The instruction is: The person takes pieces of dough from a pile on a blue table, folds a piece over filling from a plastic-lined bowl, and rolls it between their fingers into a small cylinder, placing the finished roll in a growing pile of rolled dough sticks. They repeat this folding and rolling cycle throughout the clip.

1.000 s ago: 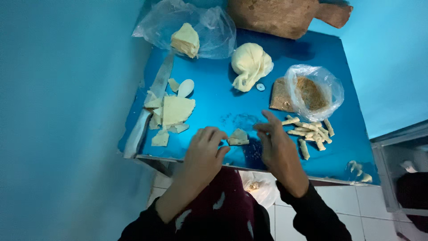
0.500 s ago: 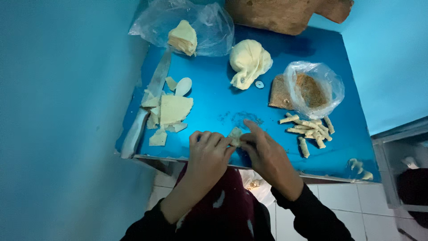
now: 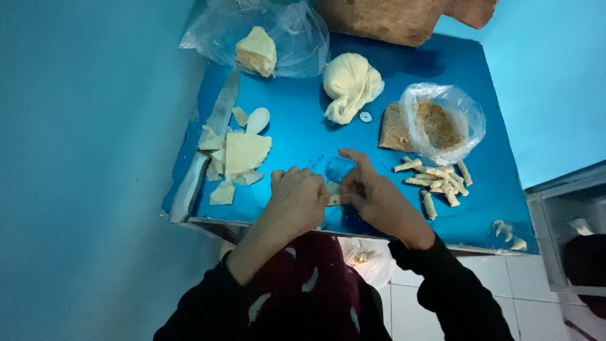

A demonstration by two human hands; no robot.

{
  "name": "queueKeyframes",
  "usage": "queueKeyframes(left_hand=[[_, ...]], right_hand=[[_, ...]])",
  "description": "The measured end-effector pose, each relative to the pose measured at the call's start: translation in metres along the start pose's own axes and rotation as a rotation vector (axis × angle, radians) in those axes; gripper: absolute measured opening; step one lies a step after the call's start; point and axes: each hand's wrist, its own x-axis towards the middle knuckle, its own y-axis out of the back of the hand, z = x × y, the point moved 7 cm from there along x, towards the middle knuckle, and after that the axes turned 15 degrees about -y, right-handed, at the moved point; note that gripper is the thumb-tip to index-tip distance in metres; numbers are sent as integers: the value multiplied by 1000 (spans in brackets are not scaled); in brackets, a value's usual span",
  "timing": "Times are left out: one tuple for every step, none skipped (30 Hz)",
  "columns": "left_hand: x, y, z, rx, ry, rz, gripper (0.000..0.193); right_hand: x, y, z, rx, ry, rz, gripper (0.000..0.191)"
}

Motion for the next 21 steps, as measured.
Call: queueKeyframes(left_hand=[[1, -5, -6, -29, 68, -88, 7], [3, -3, -6, -99, 36, -55, 5], [2, -2, -5, -172, 6, -21, 6], [1, -1, -4, -243, -25, 18, 9], [-1, 2, 0, -175, -86, 71, 7], [-7, 3, 7, -111, -145, 117, 6], [-13, 3, 14, -51, -201, 162, 6], [-18, 1, 20, 4, -255, 187, 14], [-23, 0, 25, 61, -309, 211, 23], [-27, -1, 29, 118, -363, 236, 32], [-28, -3, 30, 139, -384, 232, 29], [-30, -6, 30, 158, -404, 226, 26], [-32, -8, 30, 178, -427, 216, 25], [-30, -10, 28, 196, -417, 207, 21], [-27, -12, 25, 214, -405, 201, 17], [-24, -13, 22, 232, -393, 196, 14], [-20, -14, 17, 203, -368, 188, 14], [-15, -14, 13, 171, -342, 177, 16], [-10, -14, 7, 138, -311, 165, 19], [-2, -18, -2, 35, -250, 80, 16], [7, -21, -12, -67, -190, -4, 14]], right_hand=[[1, -1, -3, 32, 23, -32, 79], [1, -3, -5, 66, 44, -62, 80], [0, -2, -7, 37, 68, -31, 78], [-3, -4, -9, 6, 98, 1, 76], [-6, -5, -10, -22, 131, 34, 74], [-10, -7, -11, -47, 162, 61, 70], [-14, -8, -11, -73, 189, 84, 67], [-17, -8, -11, -101, 218, 109, 64], [-20, -8, -11, -114, 235, 125, 62], [-23, -8, -10, -127, 252, 141, 61], [-25, -7, -10, -144, 270, 157, 59], [-26, -9, -9, -166, 266, 152, 59], [-26, -10, -8, -183, 262, 150, 59], [-25, -11, -8, -200, 260, 149, 59], [-25, -11, -10, -243, 274, 174, 59], [-23, -12, -13, -287, 290, 200, 59], [-21, -11, -16, -333, 306, 231, 59], [-16, -12, -15, -291, 258, 170, 60], [-10, -11, -15, -248, 208, 103, 61], [-3, -9, -14, -205, 159, 40, 62], [3, -8, -13, -164, 108, -39, 65]])
